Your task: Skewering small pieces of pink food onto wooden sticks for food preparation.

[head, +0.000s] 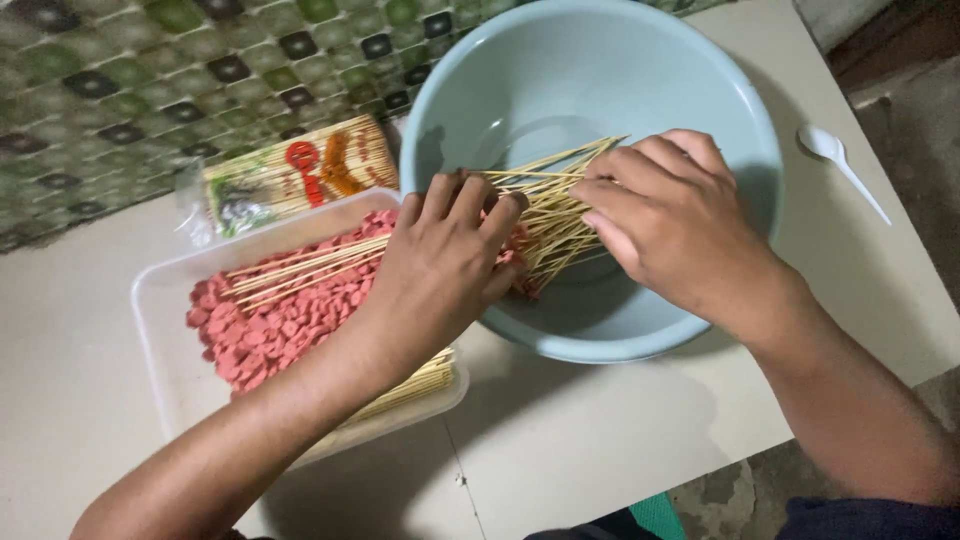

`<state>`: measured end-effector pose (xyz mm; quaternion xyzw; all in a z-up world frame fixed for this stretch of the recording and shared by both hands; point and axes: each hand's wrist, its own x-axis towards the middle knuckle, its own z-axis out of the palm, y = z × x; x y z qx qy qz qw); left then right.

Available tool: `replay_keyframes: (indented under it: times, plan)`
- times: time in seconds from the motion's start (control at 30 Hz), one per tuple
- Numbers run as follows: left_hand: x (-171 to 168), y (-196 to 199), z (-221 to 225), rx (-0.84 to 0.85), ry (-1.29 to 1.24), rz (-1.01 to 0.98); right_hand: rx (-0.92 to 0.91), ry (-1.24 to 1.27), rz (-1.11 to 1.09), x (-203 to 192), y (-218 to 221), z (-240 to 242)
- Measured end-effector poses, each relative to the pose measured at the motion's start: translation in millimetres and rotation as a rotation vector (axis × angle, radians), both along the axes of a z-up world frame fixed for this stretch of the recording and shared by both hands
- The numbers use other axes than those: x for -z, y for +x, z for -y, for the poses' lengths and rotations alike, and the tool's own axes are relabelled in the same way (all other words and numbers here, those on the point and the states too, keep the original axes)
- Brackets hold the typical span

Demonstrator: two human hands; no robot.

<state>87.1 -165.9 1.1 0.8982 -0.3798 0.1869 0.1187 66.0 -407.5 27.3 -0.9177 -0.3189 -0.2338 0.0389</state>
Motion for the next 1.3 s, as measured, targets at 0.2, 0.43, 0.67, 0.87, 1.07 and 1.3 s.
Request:
replay_keyframes:
  times: [0.2,0.43,0.67,0.87,1.07,1.3]
  plan:
    - [-17,-27,-49,-0.053,-0.055,0.082,-0.066,0.032,0.034,-33,-25,-53]
    - [-29,-65,-120,-0.16,-0.045,0.085,-0.169,0.018,0.052,-47,-49,-125]
    - [-16,-96,-174,-0.276,-0.016,0.057,-0.283,0.058,0.049,-45,-68,-176]
    - [-3,-110,-213,-0.332,0.029,0.02,-0.329,0.066,0.022,-28,-71,-212]
    - [10,-113,-244,-0.389,0.084,-0.041,-0.362,0.049,0.011,-10,-59,-246]
    - [34,-87,-260,-0.394,0.077,-0.077,-0.28,-0.037,-0.145,27,-24,-266]
